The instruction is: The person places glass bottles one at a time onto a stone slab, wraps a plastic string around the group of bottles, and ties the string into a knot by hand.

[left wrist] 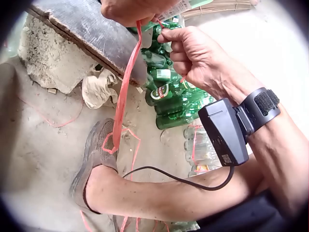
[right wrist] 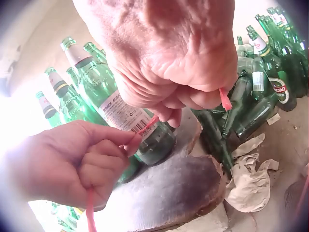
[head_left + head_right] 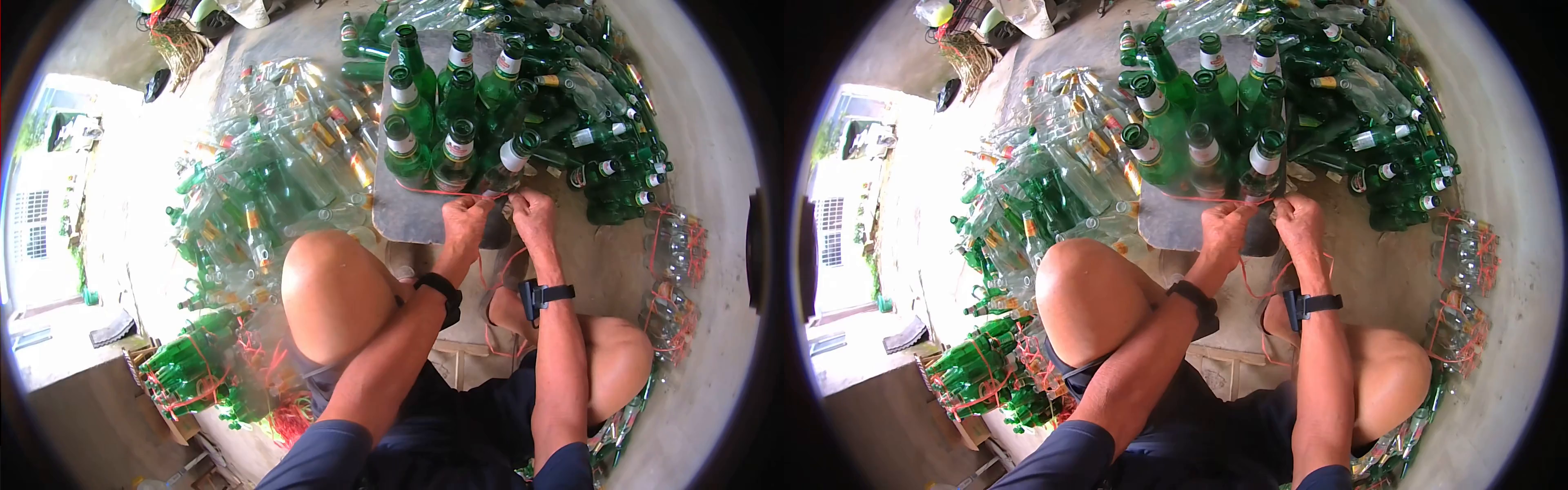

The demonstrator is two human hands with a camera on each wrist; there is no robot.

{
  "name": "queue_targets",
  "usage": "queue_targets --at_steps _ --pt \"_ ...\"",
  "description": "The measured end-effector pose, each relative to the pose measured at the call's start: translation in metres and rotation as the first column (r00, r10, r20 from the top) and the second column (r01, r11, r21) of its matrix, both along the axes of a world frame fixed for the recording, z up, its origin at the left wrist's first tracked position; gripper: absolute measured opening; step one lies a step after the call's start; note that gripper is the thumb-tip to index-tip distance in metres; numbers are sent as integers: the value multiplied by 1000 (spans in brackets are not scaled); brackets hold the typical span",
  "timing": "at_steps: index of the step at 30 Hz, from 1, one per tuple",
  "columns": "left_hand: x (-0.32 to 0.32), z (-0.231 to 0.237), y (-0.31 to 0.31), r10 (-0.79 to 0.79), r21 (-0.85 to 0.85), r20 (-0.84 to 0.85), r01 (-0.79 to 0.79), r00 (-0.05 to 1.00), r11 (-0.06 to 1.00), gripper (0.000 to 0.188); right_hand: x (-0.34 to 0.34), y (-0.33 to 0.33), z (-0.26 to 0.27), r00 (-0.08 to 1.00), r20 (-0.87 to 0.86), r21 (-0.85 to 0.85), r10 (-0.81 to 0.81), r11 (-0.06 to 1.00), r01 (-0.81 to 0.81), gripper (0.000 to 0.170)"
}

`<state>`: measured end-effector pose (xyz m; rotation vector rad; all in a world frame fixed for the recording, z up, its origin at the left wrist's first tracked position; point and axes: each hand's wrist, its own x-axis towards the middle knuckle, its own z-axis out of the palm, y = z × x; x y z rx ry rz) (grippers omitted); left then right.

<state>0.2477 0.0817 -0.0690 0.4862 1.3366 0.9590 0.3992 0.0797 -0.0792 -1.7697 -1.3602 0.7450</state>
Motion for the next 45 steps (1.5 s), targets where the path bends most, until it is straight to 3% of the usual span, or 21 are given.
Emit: queue_targets --at_steps 7,13,16,23,27,29,33,35,38,41,45 --pt "1 3 -2 34 90 -52 -29 998 996 17 0 7 3 1000 25 -20 4 1000 -3 25" --pt "2 -4 -2 29 104 12 -30 999 994 18 -5 1 12 995 66 -88 -70 993 76 28" --pt "-1 -1 0 13 5 -22 -13 1000 1000 17 -6 0 4 997 -35 -114 -71 991 67 26" --pt "-3 6 -1 16 1 -31 -16 999 1000 17 -5 8 7 991 129 -129 -43 990 60 27" --pt "-4 4 -1 -3 3 -30 4 1000 1000 18 -4 6 9 994 84 -123 -65 990 75 27" --pt "-4 2 -3 -13 -13 -20 13 1000 1000 20 2 2 4 1000 5 -233 -25 972 25 26" --pt "-1 6 -7 -12 13 -49 13 999 1000 25 -1 -12 4 997 -66 -211 -42 977 28 24" --pt "-2 11 -10 -97 61 -85 102 992 993 30 -1 -23 8 993 -108 -280 36 958 -65 21" --pt "0 1 -12 -116 129 -125 132 985 983 31 -5 -34 16 986 -130 -199 106 971 -130 21" --pt "1 -8 -14 -135 169 -128 156 983 973 32 -1 -36 14 976 -76 -265 206 939 -219 21" --pt "2 -5 -17 -185 184 -158 213 970 960 32 -3 -41 -2 968 -121 -221 220 945 -242 21"
